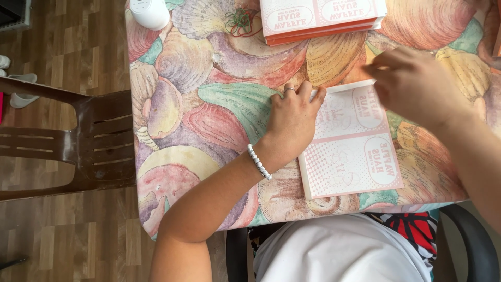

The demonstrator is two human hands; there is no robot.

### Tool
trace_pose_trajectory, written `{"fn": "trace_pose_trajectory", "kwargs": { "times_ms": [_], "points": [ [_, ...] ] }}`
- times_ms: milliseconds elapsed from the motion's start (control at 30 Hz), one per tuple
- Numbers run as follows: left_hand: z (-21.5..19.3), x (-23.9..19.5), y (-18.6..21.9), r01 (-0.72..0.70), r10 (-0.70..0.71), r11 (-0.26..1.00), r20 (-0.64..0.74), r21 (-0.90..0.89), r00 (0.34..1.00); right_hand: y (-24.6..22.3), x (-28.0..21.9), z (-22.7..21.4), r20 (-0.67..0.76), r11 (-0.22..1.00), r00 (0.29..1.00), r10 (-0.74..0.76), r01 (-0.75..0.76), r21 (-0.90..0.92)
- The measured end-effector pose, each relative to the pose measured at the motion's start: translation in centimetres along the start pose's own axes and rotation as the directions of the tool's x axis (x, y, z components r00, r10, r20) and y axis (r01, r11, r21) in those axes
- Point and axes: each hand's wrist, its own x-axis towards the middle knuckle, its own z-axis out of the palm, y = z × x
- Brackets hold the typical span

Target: Folding flat printed paper sheets into bags and stacking them on a table.

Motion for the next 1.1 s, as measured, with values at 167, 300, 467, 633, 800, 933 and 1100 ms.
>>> {"fn": "trace_pose_trajectory", "kwargs": {
  "times_ms": [167, 300, 467, 633, 800, 933, 1100],
  "points": [
    [0.1, -0.2, -0.4, -0.021, 0.017, 0.998, -0.058, -0.061, 0.998, -5.6, 1.7, 0.2, 0.124, 0.981, 0.980, -0.155, 0.138, 0.137],
    [-1.1, 0.0, -1.8, -0.017, 0.004, 0.944, -0.042, -0.330, 0.999, -4.1, 1.4, -1.1, 0.320, 0.964, 0.946, -0.049, -0.039, 0.263],
    [-0.2, 0.8, -2.8, -0.010, -0.001, 0.950, -0.036, -0.311, 0.999, -1.0, -1.5, 0.9, 0.160, 0.992, 0.984, 0.076, -0.091, 0.088],
    [2.1, 2.1, -4.4, 0.085, -0.080, 0.883, 0.030, -0.462, 0.996, -1.4, -0.9, 0.1, 0.162, 0.992, 0.985, 0.067, -0.082, 0.091],
    [2.8, 2.8, -5.2, 0.171, -0.094, 0.805, 0.163, -0.568, 0.982, -0.8, -1.2, 0.7, 0.147, 0.979, 0.985, 0.096, -0.119, 0.164],
    [2.1, 2.6, -5.3, 0.180, -0.113, 0.775, 0.147, -0.606, 0.983, -0.3, -1.1, 1.3, -0.014, 0.929, 0.993, 0.117, -0.105, 0.354],
    [0.8, 2.8, -6.2, 0.011, -0.170, 0.359, -0.053, -0.933, 0.984, 0.2, -0.2, -1.6, 0.330, 0.140, 0.876, 0.352, -0.398, 0.907]
  ]
}}
